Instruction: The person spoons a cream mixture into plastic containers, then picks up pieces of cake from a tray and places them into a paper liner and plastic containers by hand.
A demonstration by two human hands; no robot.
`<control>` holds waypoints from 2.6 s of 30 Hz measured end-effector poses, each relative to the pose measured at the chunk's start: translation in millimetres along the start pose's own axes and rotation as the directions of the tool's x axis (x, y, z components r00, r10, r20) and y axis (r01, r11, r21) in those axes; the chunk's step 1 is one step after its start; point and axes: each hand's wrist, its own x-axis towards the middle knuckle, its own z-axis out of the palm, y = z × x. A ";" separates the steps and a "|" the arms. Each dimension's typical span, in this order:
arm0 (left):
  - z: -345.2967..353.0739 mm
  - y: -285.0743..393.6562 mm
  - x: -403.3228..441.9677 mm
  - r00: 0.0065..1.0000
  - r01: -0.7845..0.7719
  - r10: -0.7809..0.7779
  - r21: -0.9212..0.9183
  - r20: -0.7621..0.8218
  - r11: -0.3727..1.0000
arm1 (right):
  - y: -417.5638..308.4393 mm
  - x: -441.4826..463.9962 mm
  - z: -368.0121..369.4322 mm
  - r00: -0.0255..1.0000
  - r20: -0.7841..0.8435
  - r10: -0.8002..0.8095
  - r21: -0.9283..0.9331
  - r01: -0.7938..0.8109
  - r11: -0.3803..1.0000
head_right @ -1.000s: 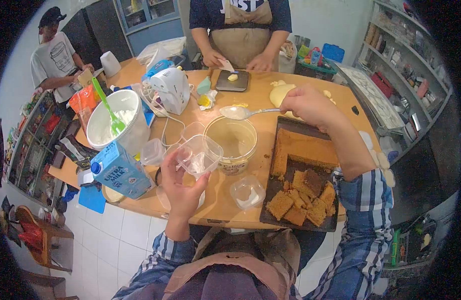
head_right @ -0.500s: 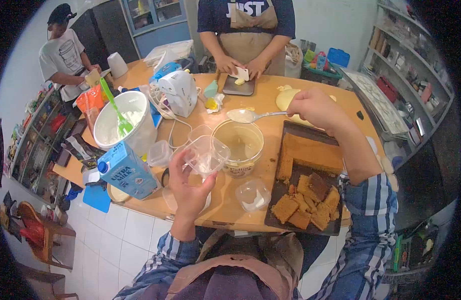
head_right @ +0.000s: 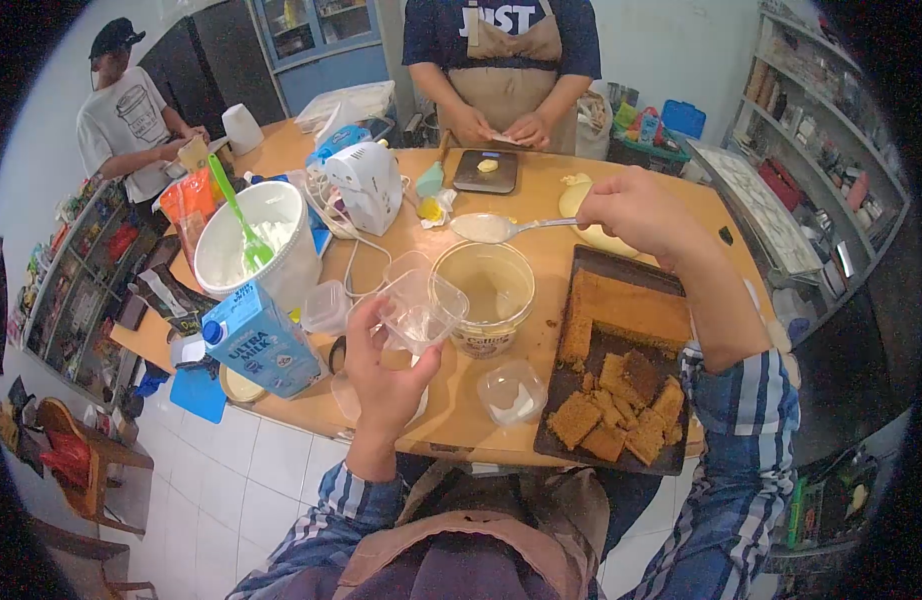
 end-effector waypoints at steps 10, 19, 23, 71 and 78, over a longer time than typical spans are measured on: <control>4.2 0.4 -0.5 1.000 0.003 -0.003 0.001 0.011 1.000 | -0.8 -2.4 6.4 0.992 0.046 -0.119 -0.027 0.120 0.992; 9.0 -4.4 -7.6 0.999 0.040 -0.040 -0.149 0.002 0.988 | -19.4 -31.8 46.7 0.855 0.065 -0.515 -0.337 0.505 0.795; 4.9 1.6 -8.4 0.999 0.033 -0.032 -0.171 0.009 0.985 | -34.0 -52.1 57.1 0.716 0.062 -0.695 -0.513 0.621 0.593; -16.8 29.2 -38.9 0.998 0.048 -0.031 -0.358 0.053 0.933 | -37.6 -128.3 67.0 0.426 0.190 -0.884 -0.728 0.665 0.164; -23.7 28.0 -38.4 0.997 0.064 -0.045 -0.352 0.061 0.934 | -36.4 -125.8 75.4 0.389 0.160 -0.907 -0.710 0.684 0.167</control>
